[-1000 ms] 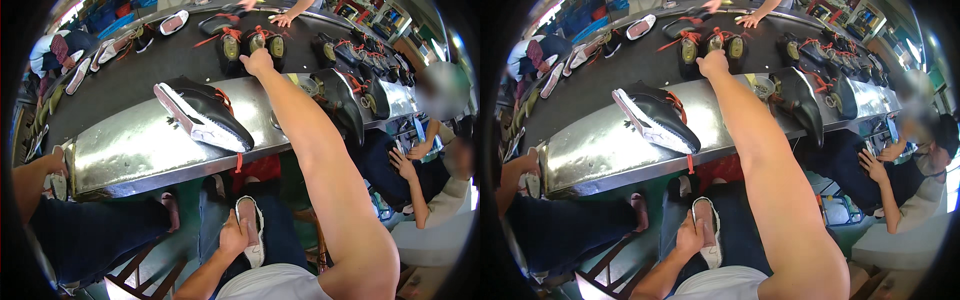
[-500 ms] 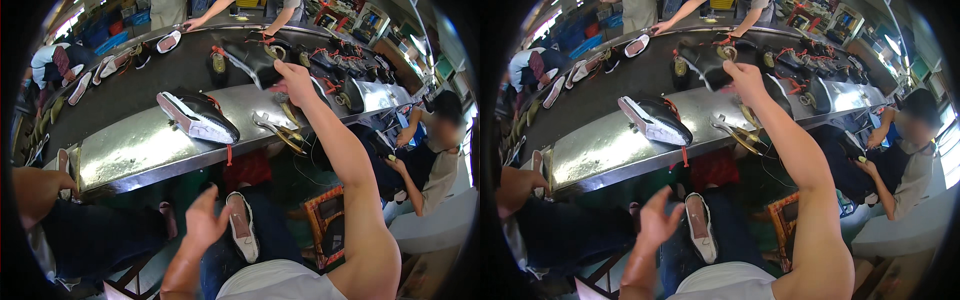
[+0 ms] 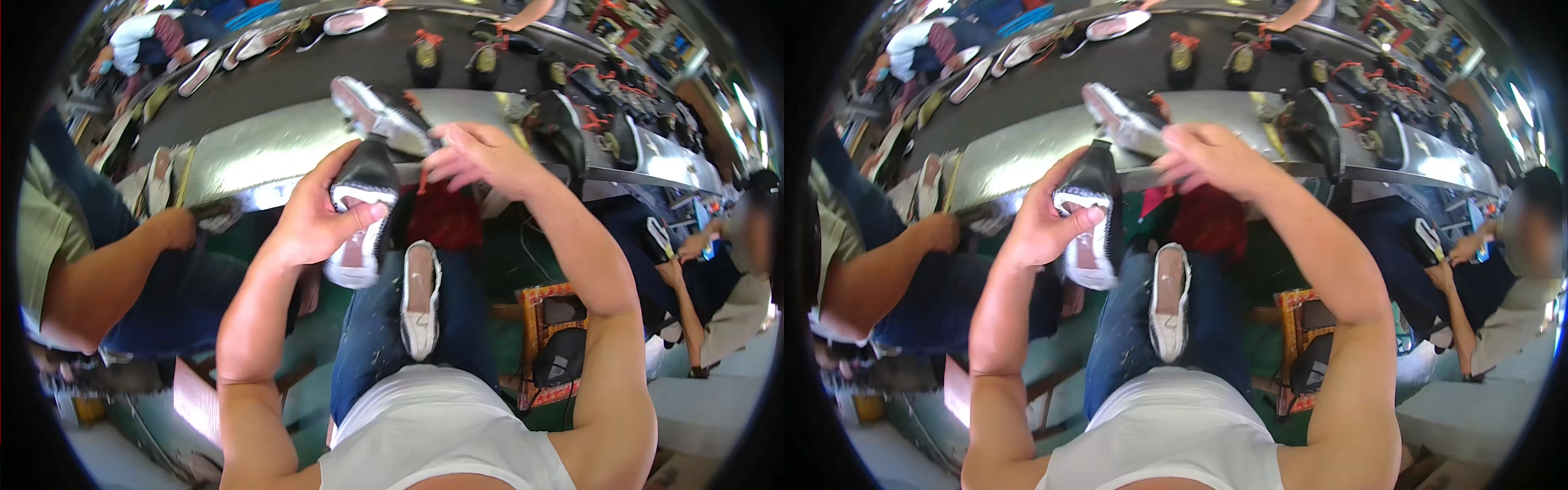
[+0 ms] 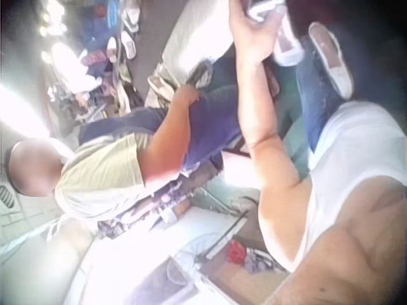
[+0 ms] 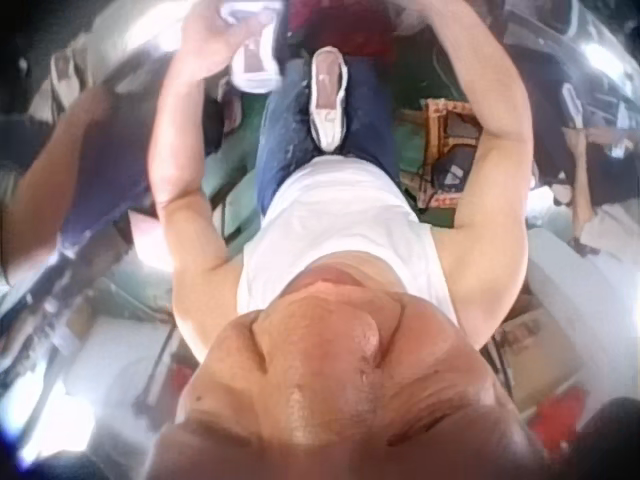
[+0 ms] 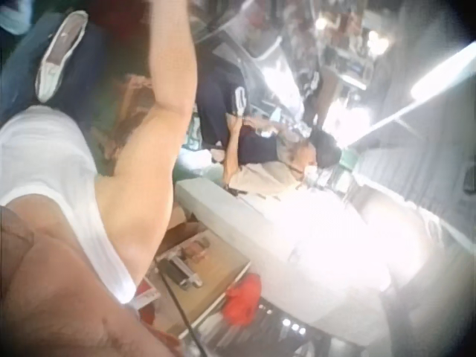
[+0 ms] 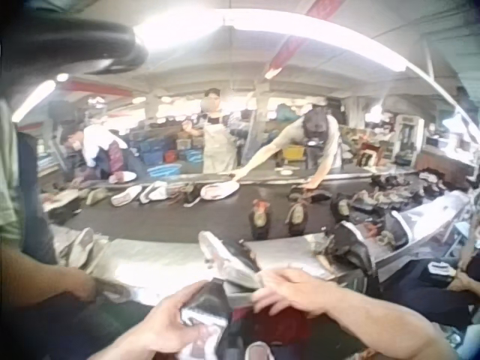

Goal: The person is finishing shoes at a factory workbench, using pliers and tying laces.

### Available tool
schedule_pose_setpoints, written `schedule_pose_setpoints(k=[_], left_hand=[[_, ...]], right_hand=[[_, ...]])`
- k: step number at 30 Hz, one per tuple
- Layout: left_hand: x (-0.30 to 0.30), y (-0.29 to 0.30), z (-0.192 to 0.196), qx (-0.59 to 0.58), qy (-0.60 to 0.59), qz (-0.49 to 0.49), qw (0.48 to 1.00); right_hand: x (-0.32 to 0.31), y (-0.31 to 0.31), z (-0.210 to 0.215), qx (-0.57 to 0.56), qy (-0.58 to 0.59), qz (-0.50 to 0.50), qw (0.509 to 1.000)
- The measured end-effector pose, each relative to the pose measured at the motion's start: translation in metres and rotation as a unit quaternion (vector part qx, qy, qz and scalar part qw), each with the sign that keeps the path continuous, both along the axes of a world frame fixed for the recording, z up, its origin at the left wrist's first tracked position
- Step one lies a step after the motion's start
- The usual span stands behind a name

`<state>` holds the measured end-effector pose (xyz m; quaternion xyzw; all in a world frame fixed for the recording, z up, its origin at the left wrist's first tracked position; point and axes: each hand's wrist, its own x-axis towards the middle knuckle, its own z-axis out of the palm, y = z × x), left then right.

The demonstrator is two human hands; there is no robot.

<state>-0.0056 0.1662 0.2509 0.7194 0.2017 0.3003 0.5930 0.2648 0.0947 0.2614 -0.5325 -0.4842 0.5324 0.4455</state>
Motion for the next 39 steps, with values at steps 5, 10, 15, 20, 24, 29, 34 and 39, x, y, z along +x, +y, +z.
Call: schedule_pose_setpoints(k=[5, 10, 15, 20, 24, 29, 34, 39], left_hand=[[-0.033, -0.035, -0.095, -0.196, -0.083, 0.084, 0.973], [-0.037, -0.054, -0.119, -0.173, -0.022, 0.100, 0.980], [-0.054, -0.039, -0.146, 0.054, 0.114, 0.090, 0.988], [-0.043, -0.037, -0.125, -0.090, 0.131, 0.028, 0.987], [-0.038, -0.042, -0.118, -0.043, 0.169, 0.025, 0.984], [-0.035, -0.049, -0.116, 0.006, 0.197, 0.051, 0.979], [-0.030, -0.055, -0.115, 0.087, 0.193, 0.070, 0.975], [-0.029, -0.058, -0.114, 0.087, 0.219, 0.074, 0.969]], right_hand=[[0.082, 0.002, -0.092, -0.068, -0.767, -0.098, 0.630], [0.099, 0.012, -0.100, -0.029, -0.744, -0.110, 0.658], [0.024, -0.052, -0.069, -0.038, -0.319, -0.104, 0.941], [-0.065, -0.125, -0.097, -0.054, -0.185, 0.170, 0.966], [-0.091, -0.115, -0.101, 0.042, -0.252, 0.177, 0.950], [-0.106, -0.112, -0.096, 0.079, -0.408, 0.127, 0.901], [-0.111, -0.109, -0.085, 0.228, -0.603, 0.048, 0.763], [-0.096, -0.085, -0.061, -0.149, -0.238, 0.231, 0.932]])
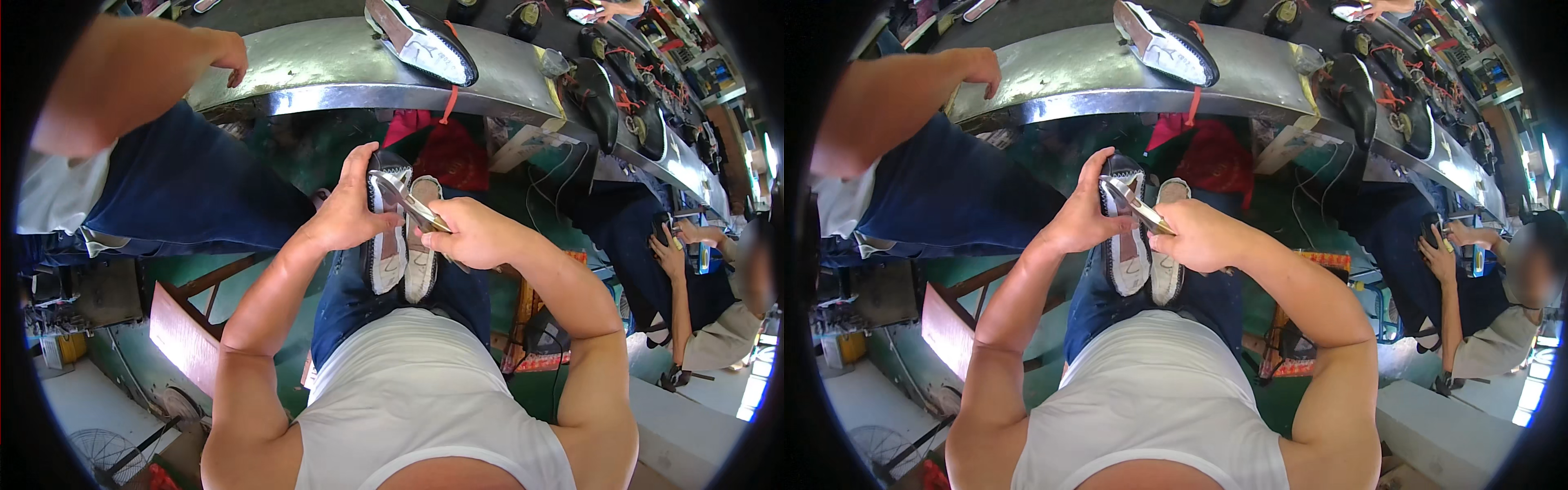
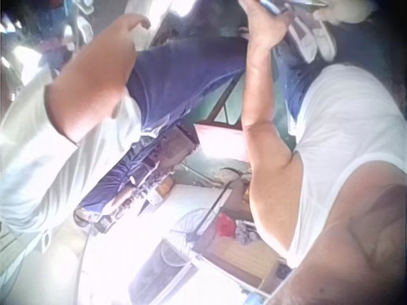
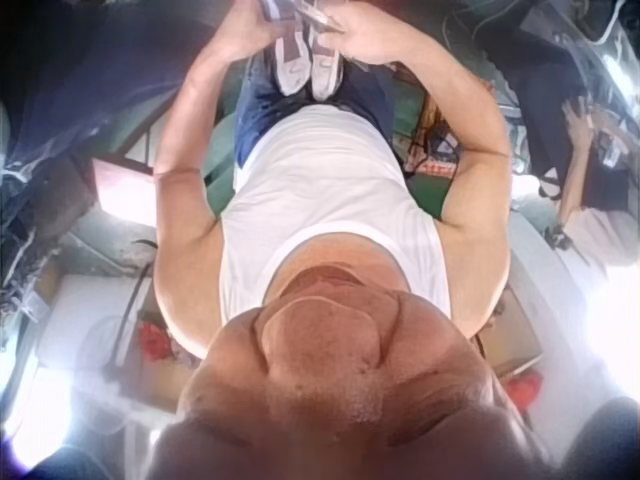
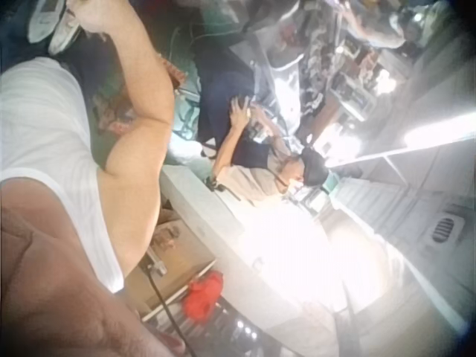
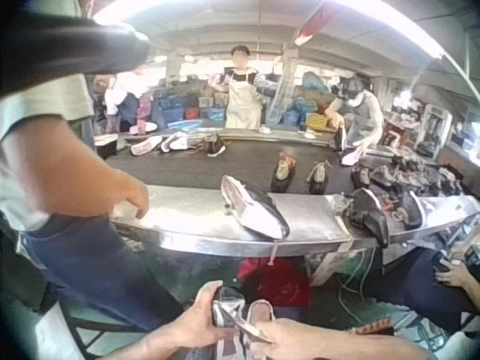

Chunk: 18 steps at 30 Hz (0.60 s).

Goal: The person is finishing shoes at a factory workbench, using pliers and tying laces.

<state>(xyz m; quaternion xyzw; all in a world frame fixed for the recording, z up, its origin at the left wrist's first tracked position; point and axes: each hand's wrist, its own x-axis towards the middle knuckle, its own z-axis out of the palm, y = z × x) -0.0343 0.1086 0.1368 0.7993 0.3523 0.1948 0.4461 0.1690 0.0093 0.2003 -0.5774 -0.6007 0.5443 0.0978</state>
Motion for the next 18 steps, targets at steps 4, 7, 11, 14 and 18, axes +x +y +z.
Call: schedule_pose_setpoints(k=[4, 7, 11, 14, 18], left_hand=[[-0.003, 0.002, -0.006, 0.020, -0.003, -0.018, 1.000], [-0.008, 0.006, -0.012, 0.034, -0.032, -0.039, 0.998], [-0.012, 0.013, -0.023, 0.013, -0.030, -0.031, 0.999], [-0.017, 0.011, -0.018, -0.058, -0.049, -0.015, 0.997], [-0.021, -0.018, 0.016, 0.077, -0.064, -0.075, 0.992]], right_hand=[[-0.001, -0.003, -0.028, 0.175, -0.068, 0.031, 0.982], [-0.007, -0.007, -0.062, 0.315, -0.067, 0.003, 0.947], [-0.021, -0.007, -0.084, 0.304, -0.063, -0.062, 0.949], [-0.018, -0.003, -0.068, 0.199, -0.030, -0.043, 0.979], [0.009, -0.027, -0.043, 0.241, 0.088, 0.032, 0.966]])
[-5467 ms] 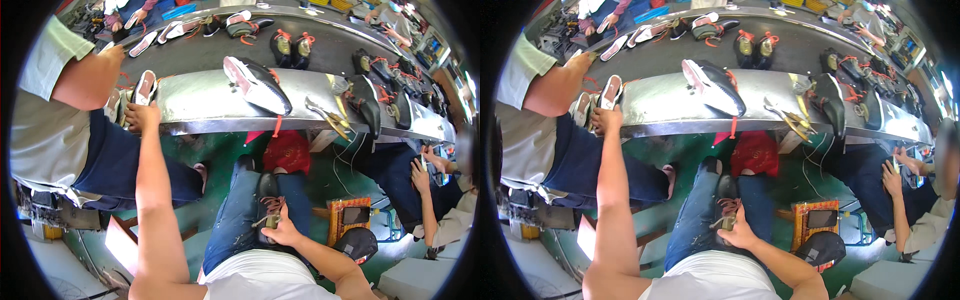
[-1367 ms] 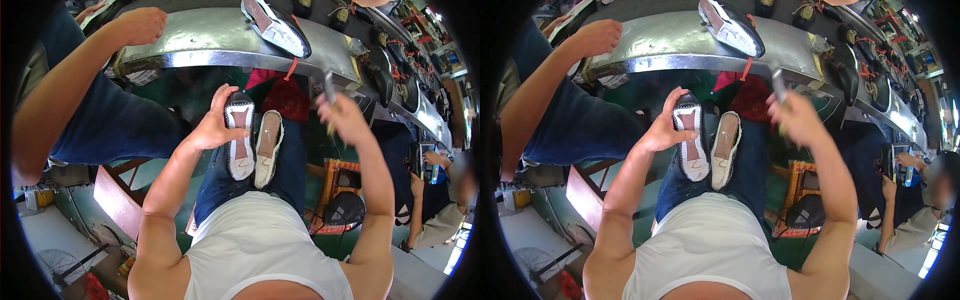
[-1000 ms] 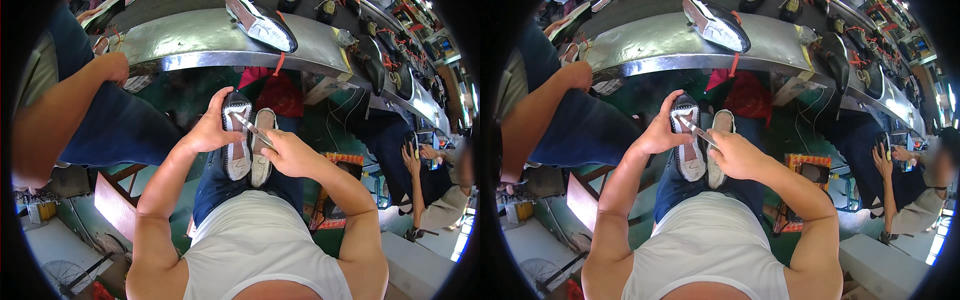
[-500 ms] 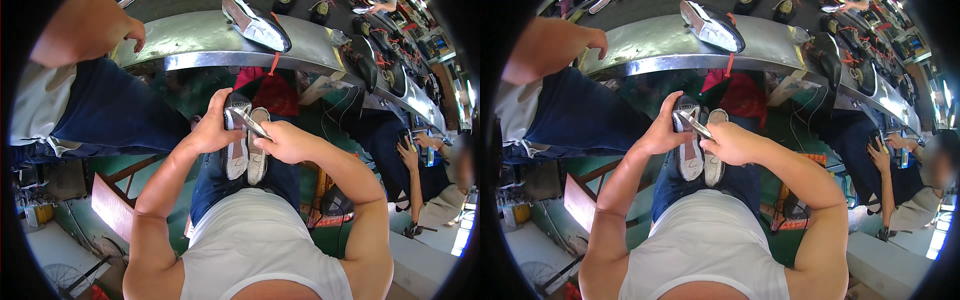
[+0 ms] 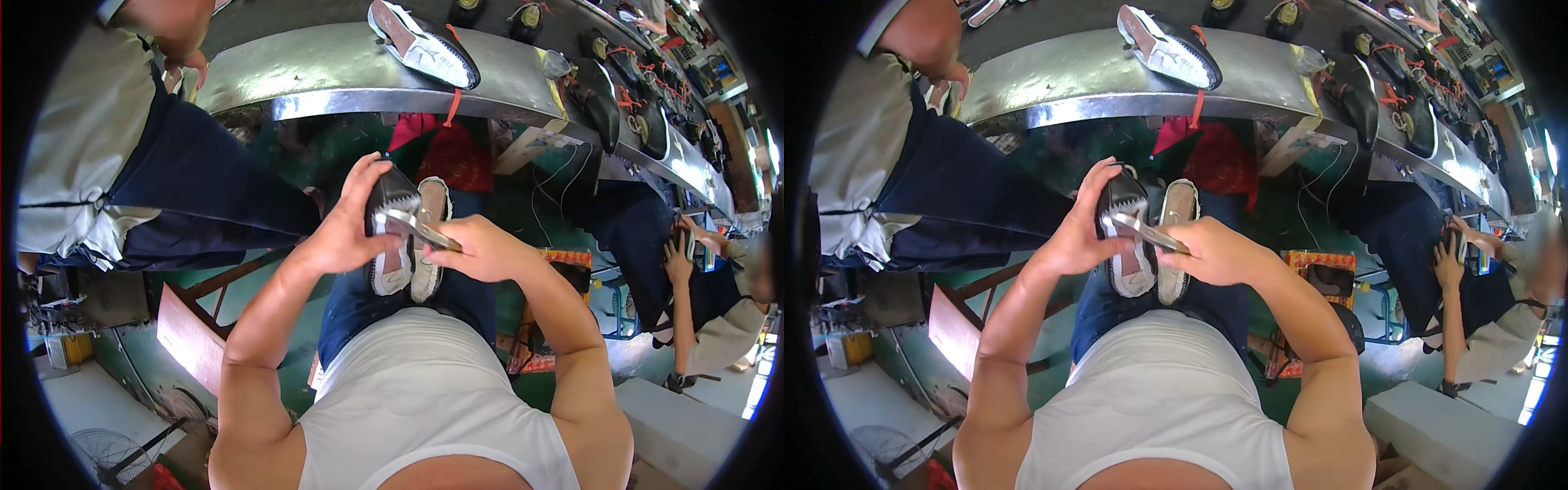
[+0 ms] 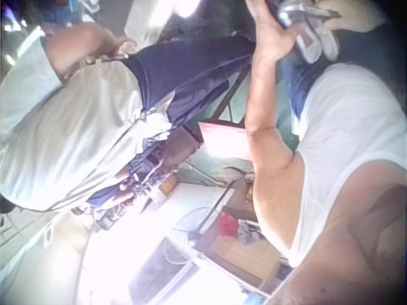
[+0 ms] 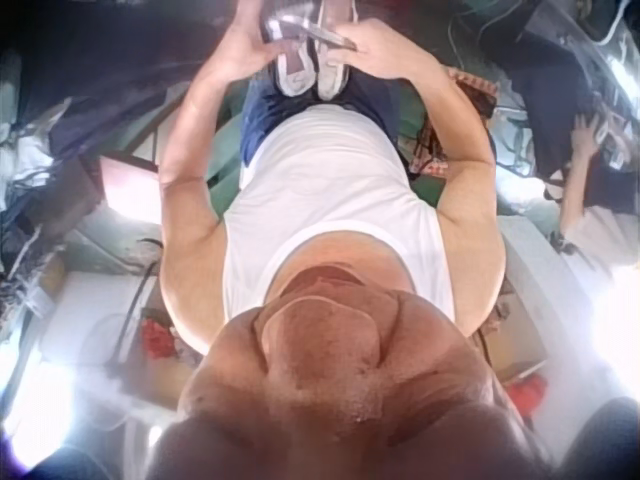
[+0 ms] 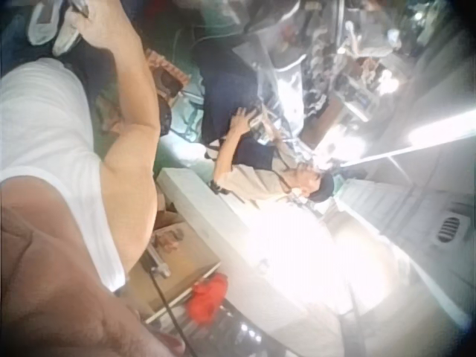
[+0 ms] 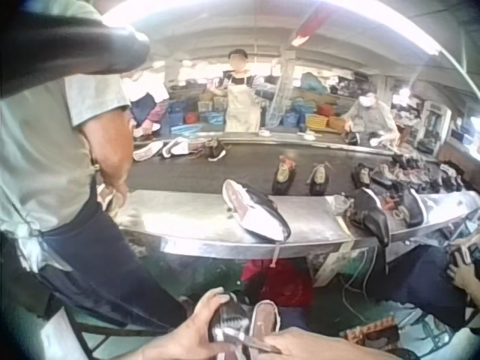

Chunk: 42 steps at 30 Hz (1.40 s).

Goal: The person is finishing shoes at a factory workbench, using pliers and tying laces.

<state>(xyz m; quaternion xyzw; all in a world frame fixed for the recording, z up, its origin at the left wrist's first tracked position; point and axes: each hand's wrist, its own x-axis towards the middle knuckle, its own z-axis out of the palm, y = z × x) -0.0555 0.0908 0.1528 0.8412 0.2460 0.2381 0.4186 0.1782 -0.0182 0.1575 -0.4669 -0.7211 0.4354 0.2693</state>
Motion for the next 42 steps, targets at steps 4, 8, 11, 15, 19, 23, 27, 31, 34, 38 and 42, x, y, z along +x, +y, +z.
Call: schedule_pose_setpoints(k=[4, 8, 11, 15, 19, 23, 27, 31, 34, 38, 42], left_hand=[[-0.011, -0.018, 0.006, -0.046, -0.053, -0.056, 0.996], [-0.024, -0.040, 0.013, 0.031, -0.061, -0.086, 0.994], [-0.032, -0.067, 0.022, -0.006, -0.079, -0.134, 0.988], [-0.039, -0.112, 0.009, 0.073, -0.083, -0.050, 0.993], [-0.043, -0.135, 0.003, 0.196, -0.086, -0.001, 0.977], [-0.048, -0.143, -0.010, 0.235, -0.139, 0.016, 0.962], [-0.051, -0.149, -0.014, 0.188, -0.142, 0.026, 0.971], [-0.047, -0.138, -0.002, 0.138, -0.136, -0.029, 0.981], [-0.047, -0.129, 0.026, 0.088, -0.011, -0.032, 0.996], [-0.047, -0.092, 0.056, 0.071, 0.056, -0.026, 0.996], [-0.044, -0.065, 0.058, -0.008, 0.029, -0.017, 0.999]], right_hand=[[0.023, -0.027, 0.030, -0.166, -0.053, 0.123, 0.977], [-0.006, -0.046, 0.024, -0.120, 0.152, -0.132, 0.972], [-0.044, -0.037, 0.010, 0.055, 0.215, -0.231, 0.947], [-0.059, -0.057, 0.003, 0.149, 0.206, -0.194, 0.947], [-0.062, -0.064, 0.006, 0.335, 0.187, -0.096, 0.919], [-0.071, -0.072, -0.007, 0.364, 0.203, -0.061, 0.907], [-0.069, -0.062, -0.004, 0.273, 0.192, -0.020, 0.942], [-0.071, -0.061, -0.012, 0.214, 0.231, -0.020, 0.949], [-0.074, -0.055, -0.013, 0.152, 0.227, -0.037, 0.961], [-0.073, -0.030, 0.002, 0.116, 0.153, -0.074, 0.979], [-0.076, -0.009, 0.006, 0.112, 0.131, -0.167, 0.971]])
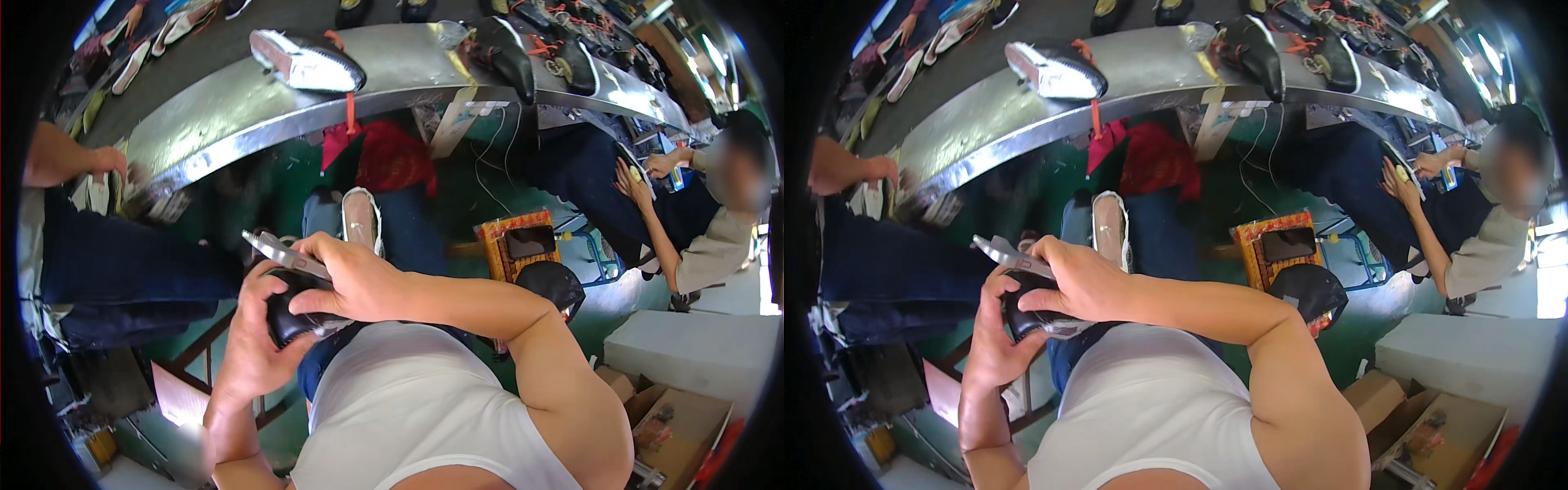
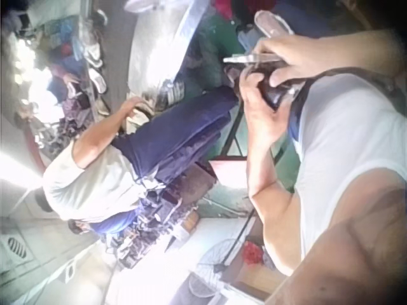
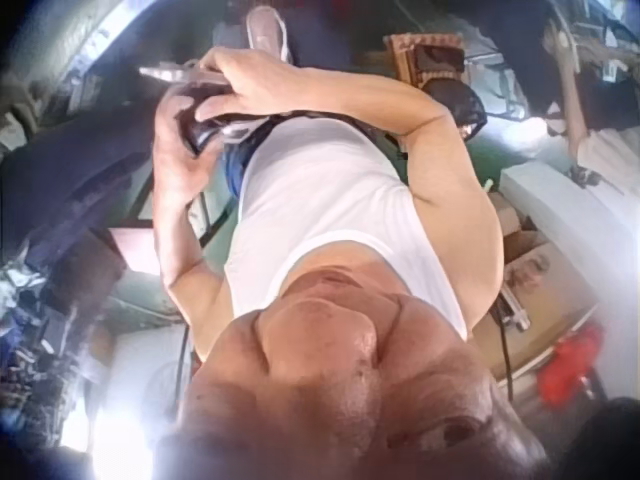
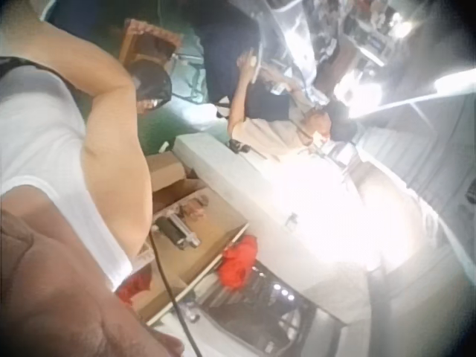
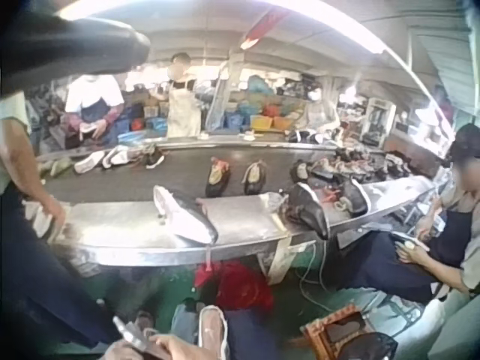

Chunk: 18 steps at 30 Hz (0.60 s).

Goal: The person is finishing shoes at a factory workbench, using pliers and tying laces.

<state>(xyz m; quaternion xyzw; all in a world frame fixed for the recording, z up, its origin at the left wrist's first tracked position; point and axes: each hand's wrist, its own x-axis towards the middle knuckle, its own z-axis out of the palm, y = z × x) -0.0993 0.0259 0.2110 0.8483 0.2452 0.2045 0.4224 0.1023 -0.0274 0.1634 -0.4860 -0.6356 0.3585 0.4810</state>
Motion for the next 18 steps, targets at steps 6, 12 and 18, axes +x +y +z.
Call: schedule_pose_setpoints(k=[6, 12, 18], left_hand=[[-0.040, 0.057, 0.021, -0.018, -0.125, 0.130, 0.983], [0.024, 0.142, 0.080, 0.220, -0.252, 0.235, 0.913], [0.108, 0.342, 0.097, 0.511, -0.087, 0.253, 0.817]], right_hand=[[0.049, -0.011, -0.037, -0.168, -0.029, -0.082, 0.982], [0.118, -0.042, -0.091, -0.325, 0.078, -0.191, 0.923], [0.156, -0.026, -0.062, -0.279, 0.144, -0.250, 0.916]])
